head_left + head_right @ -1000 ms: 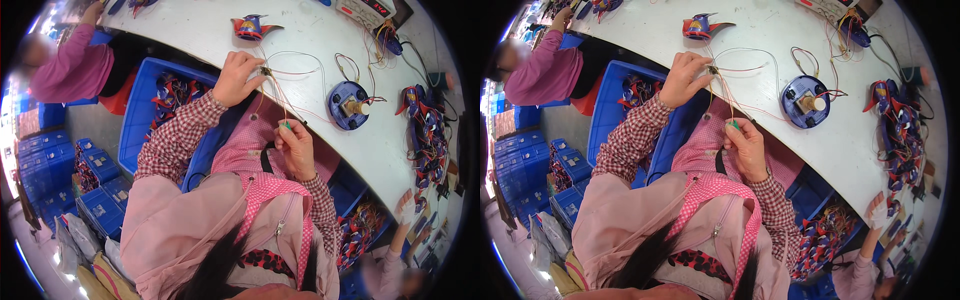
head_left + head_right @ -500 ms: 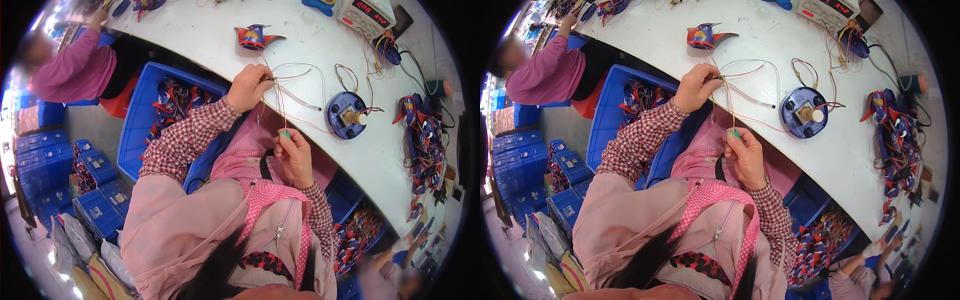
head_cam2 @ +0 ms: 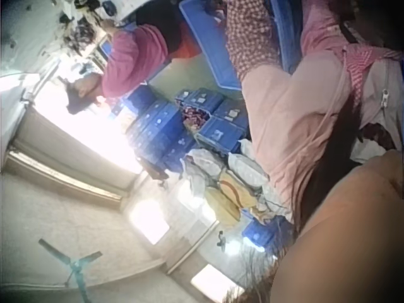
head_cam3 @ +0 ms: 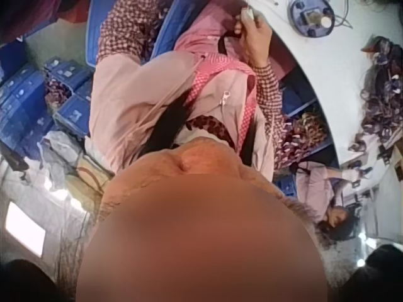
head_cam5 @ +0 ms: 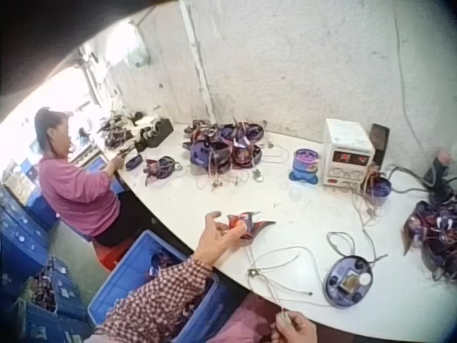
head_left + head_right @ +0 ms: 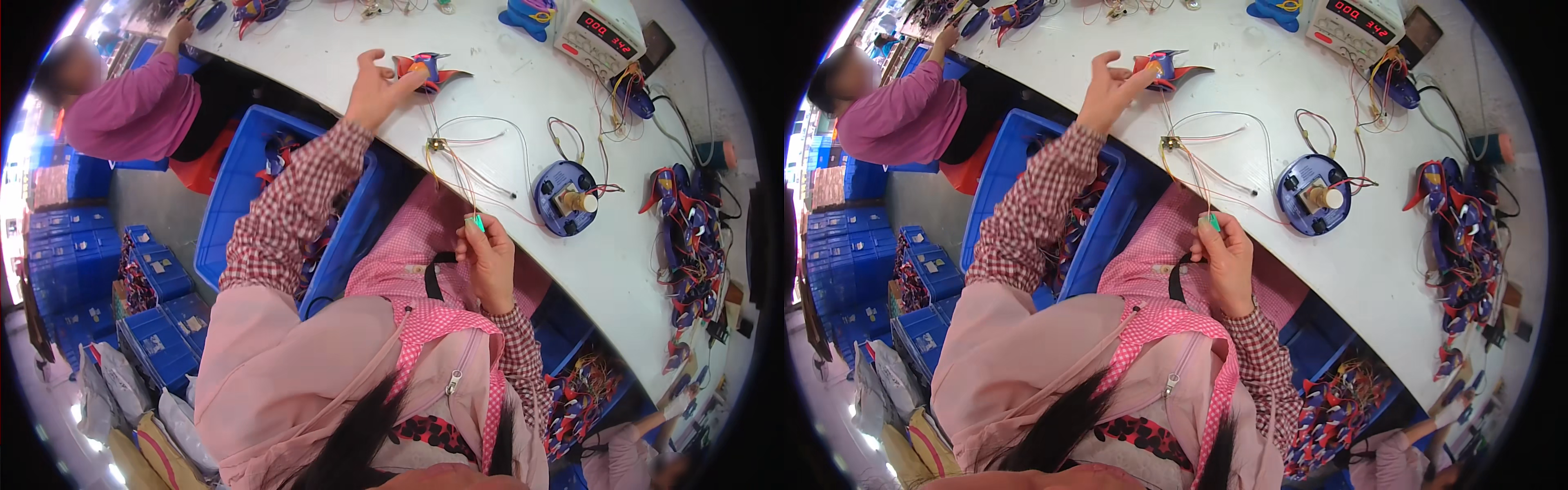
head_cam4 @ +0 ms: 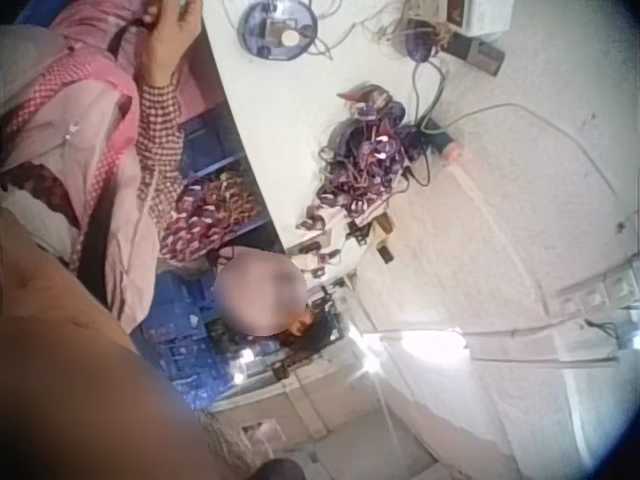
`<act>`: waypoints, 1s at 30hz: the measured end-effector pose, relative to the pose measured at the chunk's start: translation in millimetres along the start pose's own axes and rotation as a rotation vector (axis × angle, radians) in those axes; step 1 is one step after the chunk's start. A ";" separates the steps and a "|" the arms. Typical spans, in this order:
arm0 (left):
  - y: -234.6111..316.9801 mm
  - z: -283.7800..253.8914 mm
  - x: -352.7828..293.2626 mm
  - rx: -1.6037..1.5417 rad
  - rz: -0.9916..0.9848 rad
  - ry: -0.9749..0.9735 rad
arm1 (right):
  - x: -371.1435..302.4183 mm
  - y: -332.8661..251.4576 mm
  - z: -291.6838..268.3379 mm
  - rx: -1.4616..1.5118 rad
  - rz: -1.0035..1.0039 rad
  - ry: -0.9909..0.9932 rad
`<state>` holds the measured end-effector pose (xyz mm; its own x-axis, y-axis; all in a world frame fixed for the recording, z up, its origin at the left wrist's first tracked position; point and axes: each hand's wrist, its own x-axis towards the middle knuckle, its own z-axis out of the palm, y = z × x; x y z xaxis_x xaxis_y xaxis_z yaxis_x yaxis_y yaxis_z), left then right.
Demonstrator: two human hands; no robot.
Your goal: Assembling and testing small electronic toy components at a factory workstation.
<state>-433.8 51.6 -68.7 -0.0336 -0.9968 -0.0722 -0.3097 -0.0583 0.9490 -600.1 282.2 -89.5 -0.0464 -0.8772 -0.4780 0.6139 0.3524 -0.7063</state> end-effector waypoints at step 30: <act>-79.0 -13.3 -151.0 0.230 0.355 0.044 | 21.9 3.2 -1.9 -0.576 -0.799 -0.034</act>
<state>-391.6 206.1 -128.7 -0.1375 -0.9544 0.2650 -0.4903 0.2980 0.8190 -600.7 264.7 -103.2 -0.2526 -0.9321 0.2595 -0.0660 -0.2510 -0.9657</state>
